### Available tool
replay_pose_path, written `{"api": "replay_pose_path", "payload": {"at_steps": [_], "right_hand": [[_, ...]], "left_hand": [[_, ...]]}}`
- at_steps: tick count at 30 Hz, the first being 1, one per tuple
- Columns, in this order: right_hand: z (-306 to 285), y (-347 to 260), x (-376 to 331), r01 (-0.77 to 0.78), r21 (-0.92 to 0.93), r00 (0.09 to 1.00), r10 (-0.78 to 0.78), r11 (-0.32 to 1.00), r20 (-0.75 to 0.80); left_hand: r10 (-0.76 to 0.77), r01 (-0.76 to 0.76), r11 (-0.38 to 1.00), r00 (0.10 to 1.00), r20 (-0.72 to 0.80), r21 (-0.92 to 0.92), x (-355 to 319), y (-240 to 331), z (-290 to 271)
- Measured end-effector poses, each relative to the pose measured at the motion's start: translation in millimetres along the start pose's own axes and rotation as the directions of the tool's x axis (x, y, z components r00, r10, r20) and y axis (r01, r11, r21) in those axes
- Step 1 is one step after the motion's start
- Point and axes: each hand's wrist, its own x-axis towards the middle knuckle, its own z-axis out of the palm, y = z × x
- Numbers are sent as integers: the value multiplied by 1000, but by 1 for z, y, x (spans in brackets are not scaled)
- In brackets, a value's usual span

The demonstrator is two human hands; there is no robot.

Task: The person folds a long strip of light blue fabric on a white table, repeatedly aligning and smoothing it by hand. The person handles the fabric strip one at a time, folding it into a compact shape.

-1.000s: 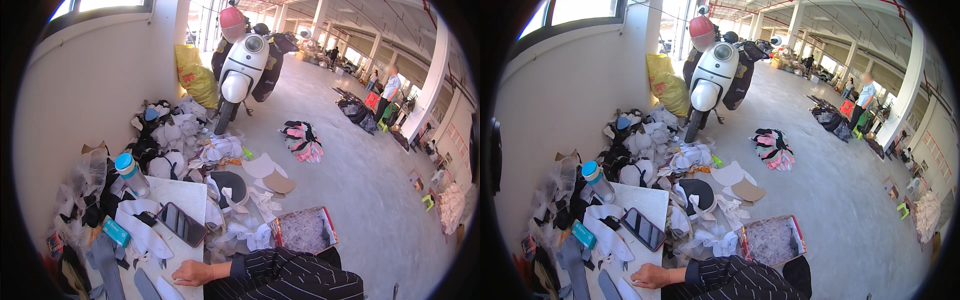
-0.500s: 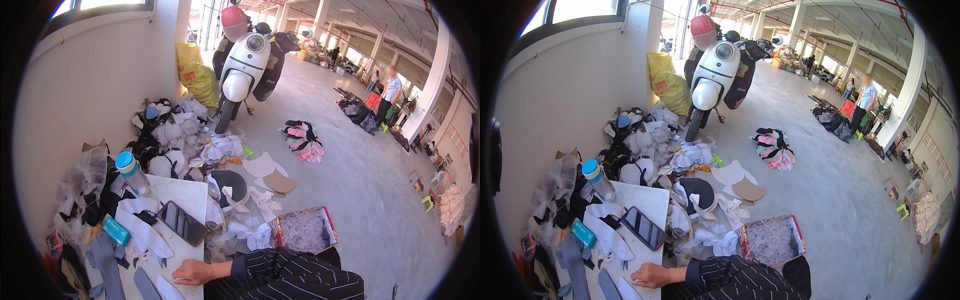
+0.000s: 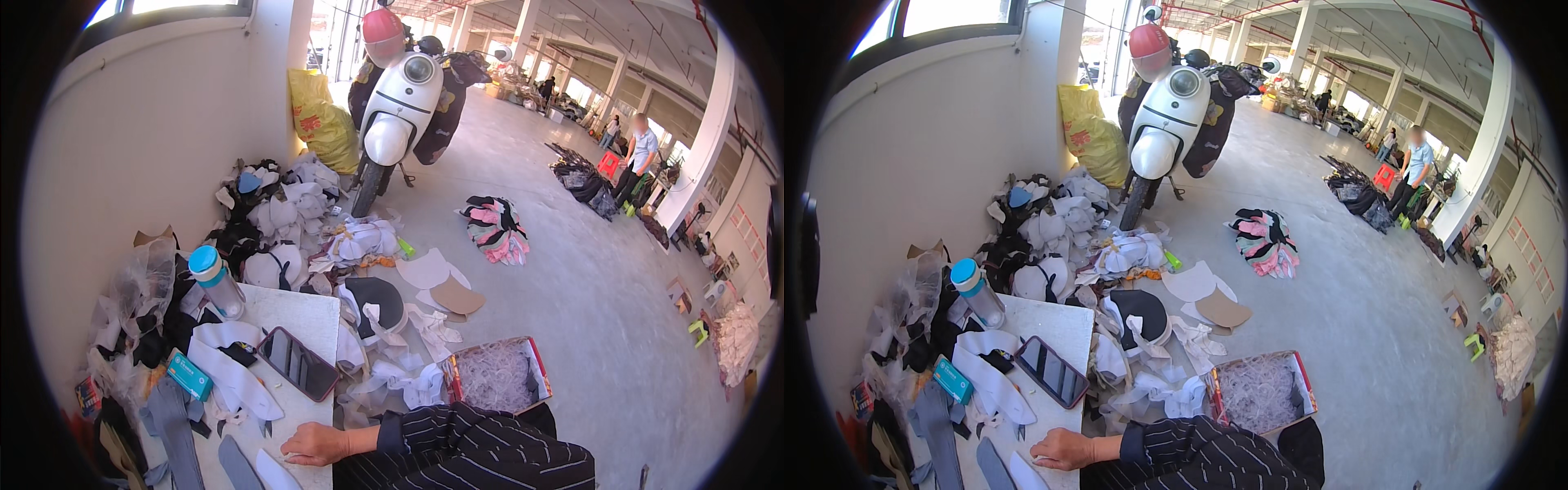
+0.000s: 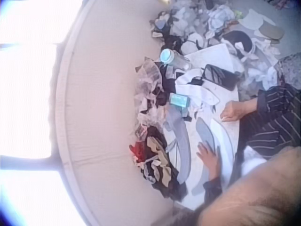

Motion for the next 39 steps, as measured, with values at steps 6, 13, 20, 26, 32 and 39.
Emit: {"api": "replay_pose_path", "payload": {"at_steps": [6,13,20,26,32,39], "right_hand": [[-3,0,0,0,-35,999,2,999,45],[0,4,-3,2,-39,999,-1,999,34],[-2,1,-1,7,-26,1000,-7,1000,26],[-1,1,-2,3,-23,1000,-3,1000,28],[0,1,-1,2,14,1000,-2,1000,-20],[1,4,-2,8,3,1000,-8,1000,8]], "left_hand": [[1,-1,1000,1000,-17,-14,-1,-1,1],[7,-7,1000,1000,-8,-3,1,-1,1],[1,-1,1000,1000,-18,-3,1,-1,2],[5,-4,1000,1000,-16,19,1,-1,2],[5,-5,1000,1000,-14,8,2,0,0],[4,-4,1000,1000,10,9,6,-3,4]]}}
